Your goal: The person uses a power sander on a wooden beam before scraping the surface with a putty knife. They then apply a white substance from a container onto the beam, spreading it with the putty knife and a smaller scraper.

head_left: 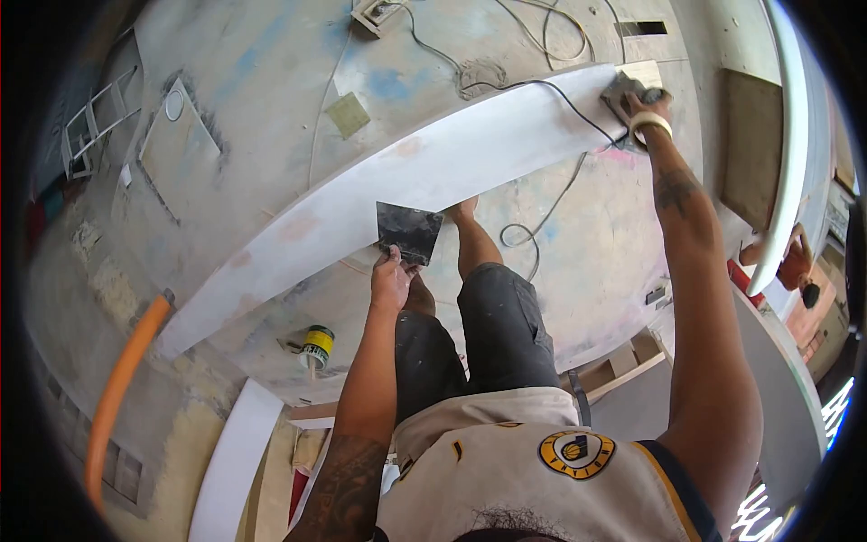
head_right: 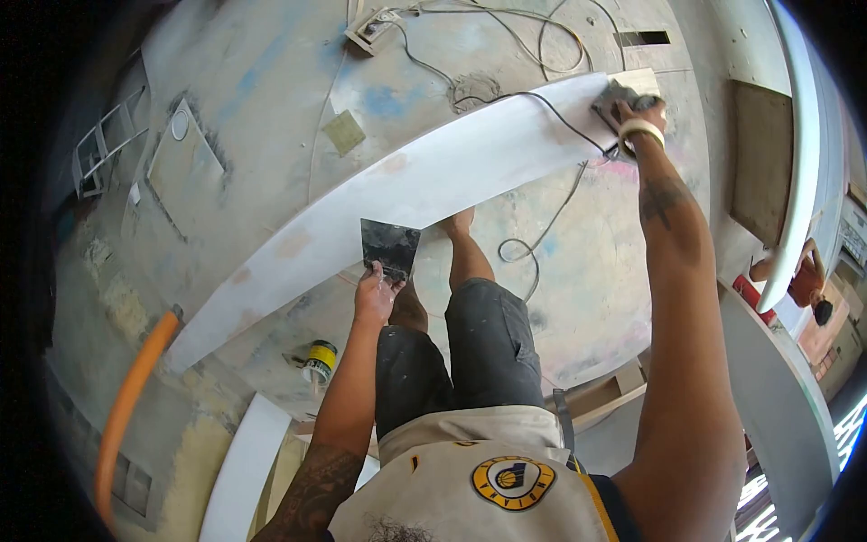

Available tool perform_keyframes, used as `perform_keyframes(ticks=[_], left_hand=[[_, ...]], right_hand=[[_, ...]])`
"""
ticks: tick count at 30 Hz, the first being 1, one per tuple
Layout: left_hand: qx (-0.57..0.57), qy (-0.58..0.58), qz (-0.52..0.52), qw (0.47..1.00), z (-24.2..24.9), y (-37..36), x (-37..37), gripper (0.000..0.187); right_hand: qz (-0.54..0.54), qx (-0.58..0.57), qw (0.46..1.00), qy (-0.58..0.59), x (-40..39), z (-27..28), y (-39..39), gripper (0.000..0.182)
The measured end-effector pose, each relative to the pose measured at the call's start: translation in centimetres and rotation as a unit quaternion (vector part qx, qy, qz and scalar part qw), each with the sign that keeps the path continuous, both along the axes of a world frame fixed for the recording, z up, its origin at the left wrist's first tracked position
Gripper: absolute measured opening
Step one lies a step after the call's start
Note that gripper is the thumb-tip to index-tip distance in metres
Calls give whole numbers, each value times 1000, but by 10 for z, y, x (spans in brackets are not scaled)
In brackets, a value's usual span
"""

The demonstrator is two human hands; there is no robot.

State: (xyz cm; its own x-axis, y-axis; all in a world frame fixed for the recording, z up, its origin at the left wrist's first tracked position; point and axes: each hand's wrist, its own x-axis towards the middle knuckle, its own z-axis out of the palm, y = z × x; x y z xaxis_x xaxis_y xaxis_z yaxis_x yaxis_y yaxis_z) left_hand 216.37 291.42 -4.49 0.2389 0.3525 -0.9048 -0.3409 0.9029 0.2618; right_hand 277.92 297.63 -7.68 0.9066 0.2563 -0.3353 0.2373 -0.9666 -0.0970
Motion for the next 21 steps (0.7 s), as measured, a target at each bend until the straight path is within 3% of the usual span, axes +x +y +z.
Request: perform_keyframes(ticks=[3,9,13,17,21], left_hand=[[-3,15,36,999,2,-6,-15,23],[-39,54,108,992,-12,-48,-53,23],[-49,59,135,988,-11,-76,-61,22],[-42,44,185,981,-9,-89,-55,22],[-31,22,237,971,-3,-92,-47,23]], right_hand=[[-8,46,999,12,22,-32,-50,93],[19,-3,1000,9,-59,22,-68,89],[72,40,996,38,-113,5,-90,89],[215,111,970,20,-188,-6,-102,86],[289,62,950,97,-268,11,-84,86]])
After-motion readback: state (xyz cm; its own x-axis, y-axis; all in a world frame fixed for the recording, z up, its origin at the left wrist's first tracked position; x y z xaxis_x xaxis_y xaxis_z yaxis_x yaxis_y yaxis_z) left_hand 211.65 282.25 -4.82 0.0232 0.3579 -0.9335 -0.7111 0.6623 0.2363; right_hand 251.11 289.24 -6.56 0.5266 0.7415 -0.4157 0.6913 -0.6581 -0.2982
